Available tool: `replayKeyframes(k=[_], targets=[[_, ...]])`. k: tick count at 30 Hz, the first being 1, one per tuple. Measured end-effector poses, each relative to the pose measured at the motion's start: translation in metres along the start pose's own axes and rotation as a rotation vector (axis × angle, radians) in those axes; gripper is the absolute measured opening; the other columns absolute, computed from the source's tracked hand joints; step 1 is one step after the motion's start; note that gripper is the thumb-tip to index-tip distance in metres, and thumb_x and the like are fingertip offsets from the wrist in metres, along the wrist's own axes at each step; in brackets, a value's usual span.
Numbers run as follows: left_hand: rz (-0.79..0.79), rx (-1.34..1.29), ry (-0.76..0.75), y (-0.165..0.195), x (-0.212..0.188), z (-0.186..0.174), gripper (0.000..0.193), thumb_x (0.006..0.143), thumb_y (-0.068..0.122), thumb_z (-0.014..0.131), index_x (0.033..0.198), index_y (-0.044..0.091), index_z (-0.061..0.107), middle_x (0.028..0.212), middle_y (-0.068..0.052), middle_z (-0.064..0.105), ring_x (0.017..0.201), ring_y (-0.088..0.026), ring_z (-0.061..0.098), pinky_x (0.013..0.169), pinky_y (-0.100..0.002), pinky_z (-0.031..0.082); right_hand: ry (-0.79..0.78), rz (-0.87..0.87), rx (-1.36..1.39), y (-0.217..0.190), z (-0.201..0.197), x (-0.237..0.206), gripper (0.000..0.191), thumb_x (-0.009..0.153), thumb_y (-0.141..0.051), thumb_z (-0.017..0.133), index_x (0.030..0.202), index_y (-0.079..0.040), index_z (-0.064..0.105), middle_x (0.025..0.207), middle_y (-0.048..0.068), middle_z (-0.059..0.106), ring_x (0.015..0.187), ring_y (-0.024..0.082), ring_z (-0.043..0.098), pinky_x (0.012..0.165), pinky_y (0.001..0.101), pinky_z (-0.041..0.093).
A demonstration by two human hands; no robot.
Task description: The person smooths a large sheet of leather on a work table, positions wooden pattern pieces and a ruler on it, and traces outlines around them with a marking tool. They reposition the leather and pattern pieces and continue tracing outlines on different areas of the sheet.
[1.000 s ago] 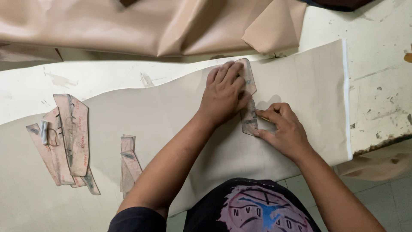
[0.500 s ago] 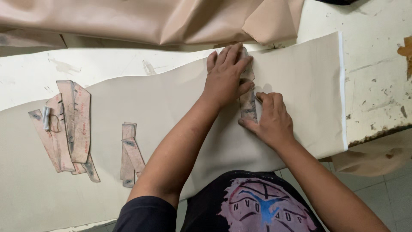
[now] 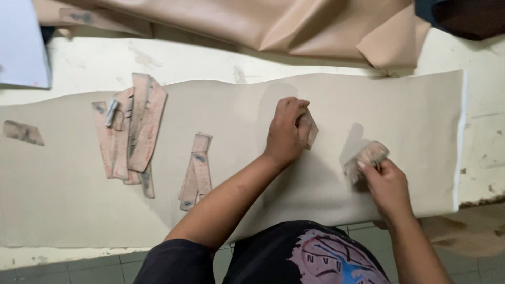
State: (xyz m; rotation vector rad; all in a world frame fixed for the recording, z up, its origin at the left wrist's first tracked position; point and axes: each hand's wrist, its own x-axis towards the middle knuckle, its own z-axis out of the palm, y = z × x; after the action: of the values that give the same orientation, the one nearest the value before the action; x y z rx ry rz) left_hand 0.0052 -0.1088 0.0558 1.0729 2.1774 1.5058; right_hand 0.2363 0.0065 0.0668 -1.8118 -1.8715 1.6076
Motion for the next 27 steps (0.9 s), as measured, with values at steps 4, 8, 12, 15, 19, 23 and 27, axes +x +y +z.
replayKeyframes(k=[4, 8, 12, 15, 19, 23, 27], targets=[[0.182, 0.147, 0.065, -0.016, -0.037, -0.068, 0.036, 0.093, 0.008, 0.067, 0.129, 0.004, 0.062, 0.140, -0.019, 0.054, 0.130, -0.037, 0.054, 0.110, -0.046, 0.046, -0.035, 0.152, 0.116, 0.036, 0.009, -0.039, 0.022, 0.100, -0.024, 0.065, 0.096, -0.002, 0.067, 0.067, 0.000, 0.050, 0.057, 0.010, 0.038, 0.047, 0.0287, 0.028], [0.233, 0.361, 0.131, -0.052, -0.092, -0.147, 0.031, 0.093, 0.010, 0.070, 0.124, 0.006, 0.066, 0.138, -0.017, 0.056, 0.132, -0.035, 0.052, 0.113, -0.046, 0.044, -0.097, 0.221, 0.141, 0.050, 0.038, -0.056, 0.021, 0.100, -0.023, 0.062, 0.093, -0.002, 0.063, 0.064, 0.001, 0.049, 0.053, 0.013, 0.037, 0.045, 0.0294, 0.027], [0.042, 0.585, 0.393, -0.109, -0.163, -0.248, 0.034, 0.093, 0.015, 0.070, 0.125, 0.003, 0.065, 0.138, -0.019, 0.055, 0.132, -0.036, 0.052, 0.113, -0.049, 0.042, -0.268, 0.080, 0.132, 0.045, 0.092, -0.076, 0.021, 0.099, -0.023, 0.059, 0.095, -0.004, 0.067, 0.066, -0.001, 0.054, 0.055, 0.010, 0.044, 0.051, 0.0249, 0.034], [-0.184, 0.778, 0.447, -0.142, -0.234, -0.316, 0.042, 0.099, 0.027, 0.061, 0.135, 0.005, 0.060, 0.152, -0.020, 0.049, 0.144, -0.039, 0.043, 0.119, -0.056, 0.032, -0.410, -0.020, 0.144, 0.034, 0.145, -0.101, 0.024, 0.100, -0.025, 0.056, 0.096, -0.004, 0.067, 0.066, -0.001, 0.055, 0.056, 0.009, 0.047, 0.053, 0.0249, 0.038], [-0.298, 0.985, 0.273, -0.162, -0.315, -0.366, 0.066, 0.101, 0.045, 0.052, 0.153, 0.004, 0.047, 0.165, -0.024, 0.031, 0.153, -0.040, 0.027, 0.119, -0.063, 0.017, -0.327, -0.007, 0.036, 0.021, 0.199, -0.149, 0.027, 0.103, -0.028, 0.054, 0.093, -0.006, 0.064, 0.065, 0.001, 0.055, 0.053, 0.011, 0.045, 0.050, 0.0284, 0.035], [-0.252, 0.990, 0.121, -0.167, -0.339, -0.380, 0.076, 0.101, 0.057, 0.048, 0.157, 0.006, 0.041, 0.169, -0.021, 0.023, 0.155, -0.036, 0.021, 0.119, -0.063, 0.013, -0.034, -0.065, -0.047, 0.008, 0.214, -0.187, 0.020, 0.106, -0.024, 0.056, 0.094, -0.008, 0.061, 0.073, 0.003, 0.059, 0.058, 0.012, 0.050, 0.053, 0.0280, 0.040], [-0.197, 0.834, -0.005, -0.144, -0.348, -0.377, 0.080, 0.095, 0.061, 0.052, 0.155, 0.008, 0.043, 0.167, -0.021, 0.026, 0.153, -0.036, 0.026, 0.120, -0.058, 0.016, 0.162, -0.081, -0.147, -0.006, 0.210, -0.208, 0.017, 0.110, -0.023, 0.057, 0.099, -0.010, 0.062, 0.082, 0.003, 0.062, 0.064, 0.011, 0.054, 0.058, 0.0300, 0.046]])
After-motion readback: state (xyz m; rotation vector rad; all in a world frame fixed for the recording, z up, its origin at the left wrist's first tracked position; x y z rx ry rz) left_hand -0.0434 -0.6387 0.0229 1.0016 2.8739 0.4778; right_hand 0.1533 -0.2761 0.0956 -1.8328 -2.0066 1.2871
